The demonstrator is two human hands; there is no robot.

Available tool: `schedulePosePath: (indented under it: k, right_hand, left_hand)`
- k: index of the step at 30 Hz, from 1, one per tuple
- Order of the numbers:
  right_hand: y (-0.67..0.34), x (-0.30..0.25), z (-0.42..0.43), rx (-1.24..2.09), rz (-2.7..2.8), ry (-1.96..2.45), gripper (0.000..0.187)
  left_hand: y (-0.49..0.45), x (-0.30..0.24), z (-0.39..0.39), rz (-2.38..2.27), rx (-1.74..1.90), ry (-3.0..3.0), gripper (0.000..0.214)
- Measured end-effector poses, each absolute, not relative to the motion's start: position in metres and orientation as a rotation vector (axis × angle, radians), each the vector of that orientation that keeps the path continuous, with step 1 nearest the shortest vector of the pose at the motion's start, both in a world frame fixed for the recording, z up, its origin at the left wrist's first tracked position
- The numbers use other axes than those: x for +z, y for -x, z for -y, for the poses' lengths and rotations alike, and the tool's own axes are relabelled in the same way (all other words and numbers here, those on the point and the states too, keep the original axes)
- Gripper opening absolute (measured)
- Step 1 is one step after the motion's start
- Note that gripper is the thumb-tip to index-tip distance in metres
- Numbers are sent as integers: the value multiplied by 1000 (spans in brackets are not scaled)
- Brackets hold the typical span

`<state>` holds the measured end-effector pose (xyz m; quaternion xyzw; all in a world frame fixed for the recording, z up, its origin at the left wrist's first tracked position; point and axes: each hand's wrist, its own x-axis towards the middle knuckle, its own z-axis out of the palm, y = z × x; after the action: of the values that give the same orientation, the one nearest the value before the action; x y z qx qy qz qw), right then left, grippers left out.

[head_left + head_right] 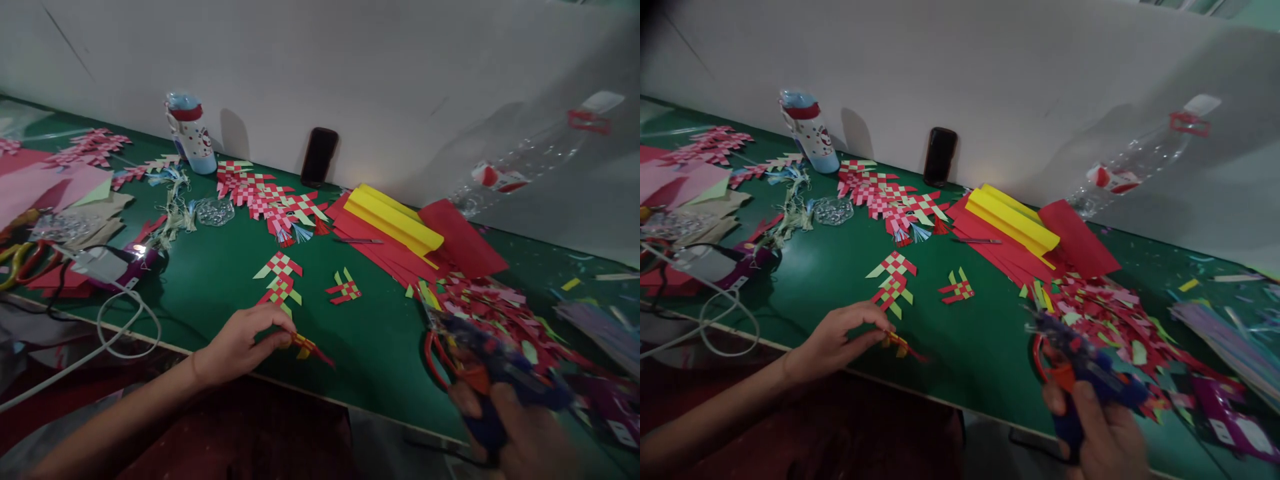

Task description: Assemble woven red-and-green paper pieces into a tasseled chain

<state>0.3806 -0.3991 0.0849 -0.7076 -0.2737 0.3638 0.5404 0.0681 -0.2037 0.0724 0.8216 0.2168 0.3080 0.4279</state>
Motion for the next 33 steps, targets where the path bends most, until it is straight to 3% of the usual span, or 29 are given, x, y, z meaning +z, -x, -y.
schedulePosePath:
  k: [5, 13, 23, 33]
  right_hand:
    - [-334, 91, 375, 1073, 751, 1602, 36]
    - [-298, 107, 370, 1288, 924, 1641, 59]
    - [-303, 98, 377, 1270, 1041, 1713, 55]
    - [-296, 94, 384, 1212, 789, 1749, 45]
  left_hand:
    - [-75, 79, 210, -258, 809, -2036, 15]
    - [-77, 80, 217, -306, 844, -2233, 11]
    - [-76, 92, 217, -250, 835, -2286, 11]
    - [-73, 89, 217, -261, 785, -2309, 13]
